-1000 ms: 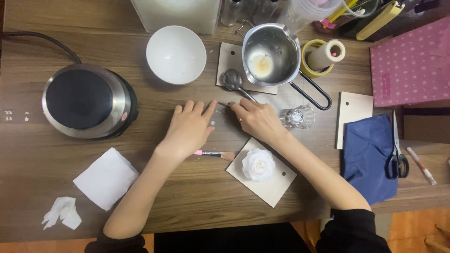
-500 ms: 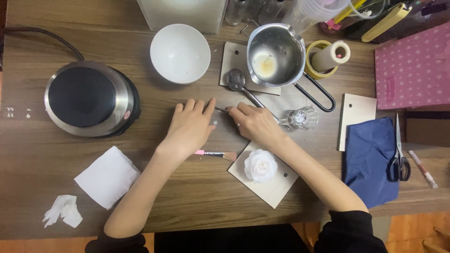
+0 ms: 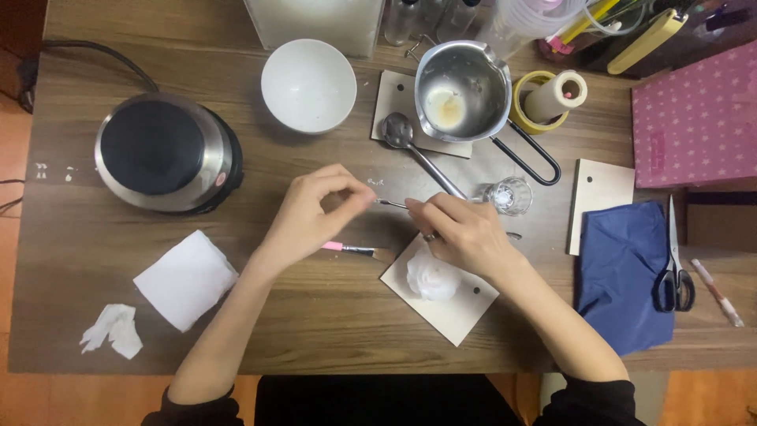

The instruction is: The person arranges a blue cloth on the table, then uses a small brush to apply a white substance to a white decorative flower mounted on a card. They scrape residue from the table with a metal tool and transfer it into a small glass, then use a spoon and brush to apply more substance to the flower.

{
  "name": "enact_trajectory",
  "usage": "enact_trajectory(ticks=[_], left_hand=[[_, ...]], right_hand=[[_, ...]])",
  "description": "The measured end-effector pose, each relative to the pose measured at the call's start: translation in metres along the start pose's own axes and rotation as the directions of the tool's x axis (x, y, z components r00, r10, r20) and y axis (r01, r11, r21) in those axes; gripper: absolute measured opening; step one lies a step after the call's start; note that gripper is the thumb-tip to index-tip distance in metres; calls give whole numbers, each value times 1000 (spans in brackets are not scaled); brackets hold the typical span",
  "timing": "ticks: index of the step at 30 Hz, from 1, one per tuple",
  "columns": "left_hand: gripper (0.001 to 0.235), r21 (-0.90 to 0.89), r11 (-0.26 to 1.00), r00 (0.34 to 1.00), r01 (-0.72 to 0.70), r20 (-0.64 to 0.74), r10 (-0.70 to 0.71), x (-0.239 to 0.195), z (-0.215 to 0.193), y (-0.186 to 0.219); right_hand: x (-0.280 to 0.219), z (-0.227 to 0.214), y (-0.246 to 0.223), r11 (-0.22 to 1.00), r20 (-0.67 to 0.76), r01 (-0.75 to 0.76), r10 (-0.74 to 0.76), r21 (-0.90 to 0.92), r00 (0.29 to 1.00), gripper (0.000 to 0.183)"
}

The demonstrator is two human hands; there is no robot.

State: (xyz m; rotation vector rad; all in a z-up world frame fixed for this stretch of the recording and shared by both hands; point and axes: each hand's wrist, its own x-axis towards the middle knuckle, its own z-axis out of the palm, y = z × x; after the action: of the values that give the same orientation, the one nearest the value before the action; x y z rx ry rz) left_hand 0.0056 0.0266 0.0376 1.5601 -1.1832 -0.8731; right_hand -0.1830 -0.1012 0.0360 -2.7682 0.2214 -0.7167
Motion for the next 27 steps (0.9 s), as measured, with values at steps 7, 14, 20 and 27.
enact_trajectory(ticks=[7,14,20,27], left_hand=[[4,88,992,980,-85,-172,100,-6,20,-7],[4,304,947,956,-102,-234,178,-11,28,-42],[17,691,722,958,-25,-190,215,-24,28,-55],[12,745,664,931,-60,-198,306,-26,32,-57]], right_hand=[[1,-6,-10,996,6,53,-52,-77,999,22],[-13,-17,4,988,45,-70,77,-139,996,17],[-42,-23,12,914,205,-329,379,-238,903,8],[-71,-15,13,854,263,-492,520,-168,813,11]])
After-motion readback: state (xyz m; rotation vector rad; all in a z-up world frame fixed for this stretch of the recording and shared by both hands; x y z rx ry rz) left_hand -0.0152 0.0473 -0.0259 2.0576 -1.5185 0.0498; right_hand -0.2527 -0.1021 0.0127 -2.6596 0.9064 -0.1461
